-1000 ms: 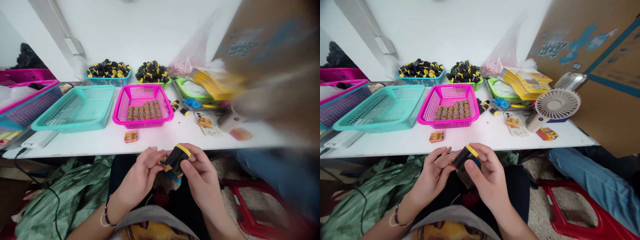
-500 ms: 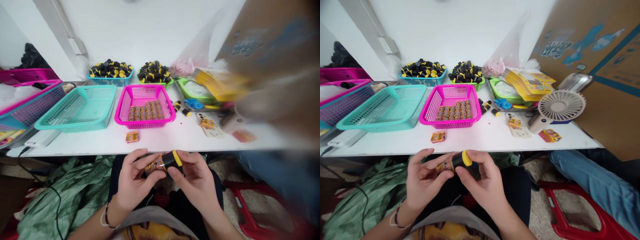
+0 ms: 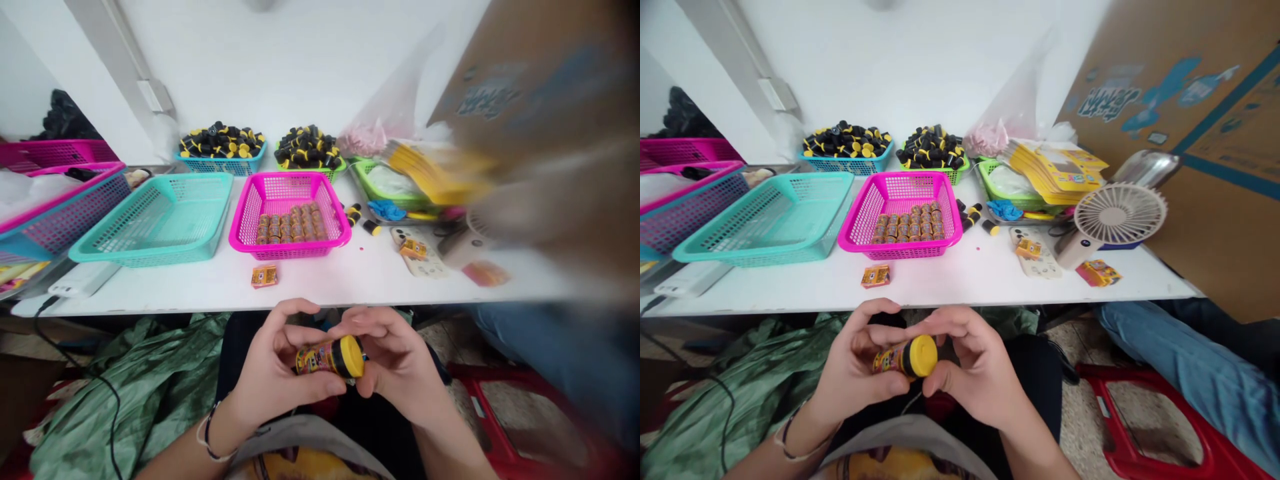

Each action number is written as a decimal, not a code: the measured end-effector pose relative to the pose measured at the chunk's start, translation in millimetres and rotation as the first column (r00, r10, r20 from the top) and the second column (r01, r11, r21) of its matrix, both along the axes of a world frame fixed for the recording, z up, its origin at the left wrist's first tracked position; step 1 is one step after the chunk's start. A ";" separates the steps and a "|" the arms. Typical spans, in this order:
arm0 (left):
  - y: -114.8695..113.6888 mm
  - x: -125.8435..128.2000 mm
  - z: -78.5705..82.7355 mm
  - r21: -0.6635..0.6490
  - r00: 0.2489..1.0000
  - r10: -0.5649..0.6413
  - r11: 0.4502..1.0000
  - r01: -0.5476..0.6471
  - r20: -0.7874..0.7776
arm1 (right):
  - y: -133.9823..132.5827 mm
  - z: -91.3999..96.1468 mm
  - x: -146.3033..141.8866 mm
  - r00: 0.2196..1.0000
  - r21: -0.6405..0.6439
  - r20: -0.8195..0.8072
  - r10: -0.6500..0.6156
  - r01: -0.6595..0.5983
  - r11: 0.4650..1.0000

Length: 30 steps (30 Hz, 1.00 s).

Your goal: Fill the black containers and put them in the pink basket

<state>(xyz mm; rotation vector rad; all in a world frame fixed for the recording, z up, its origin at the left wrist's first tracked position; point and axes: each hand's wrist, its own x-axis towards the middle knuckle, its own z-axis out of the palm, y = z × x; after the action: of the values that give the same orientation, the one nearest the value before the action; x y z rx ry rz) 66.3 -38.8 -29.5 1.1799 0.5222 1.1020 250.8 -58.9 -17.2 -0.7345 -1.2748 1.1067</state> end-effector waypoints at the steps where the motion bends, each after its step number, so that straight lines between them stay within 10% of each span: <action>1: 0.4 1.1 1.2 -0.068 0.997 -0.062 0.996 0.065 0.048 | -0.5 -0.3 0.7 0.999 -0.015 0.017 0.027 -0.026 1.000; 5: 3.2 5.8 5.1 -0.175 0.979 -0.132 0.972 0.159 0.158 | -4.5 -1.0 1.2 0.989 0.021 0.131 0.075 -0.078 0.997; 10: 5.6 11.9 8.3 -0.182 0.985 0.068 0.983 -0.038 0.158 | -12.0 -4.7 -4.3 0.815 0.311 0.496 -0.301 0.157 0.938; 17: 8.7 21.8 10.9 -0.205 0.971 0.194 0.965 -0.163 0.139 | -9.1 -19.3 -18.6 0.645 0.478 0.610 -0.460 0.164 0.863; 21: 11.6 17.4 7.8 -0.271 0.985 -0.093 0.954 0.129 0.143 | -7.5 -17.4 -22.1 0.744 0.425 0.546 -0.384 0.148 0.893; 24: 14.6 15.4 6.6 -0.326 0.885 -0.418 0.824 0.464 0.204 | -7.9 -12.7 -22.5 0.799 0.400 0.515 -0.310 0.095 0.911; 30: 17.5 14.4 22.8 -0.315 0.941 -0.336 0.898 0.308 -0.037 | -7.6 -3.4 -15.7 0.565 0.675 0.587 -0.580 0.055 0.736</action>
<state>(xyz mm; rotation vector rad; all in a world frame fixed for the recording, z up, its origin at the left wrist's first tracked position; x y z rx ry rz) 80.6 -21.2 -6.6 1.0018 0.5237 0.6568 235.1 -66.5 -20.6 -0.9491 -1.9748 -0.0600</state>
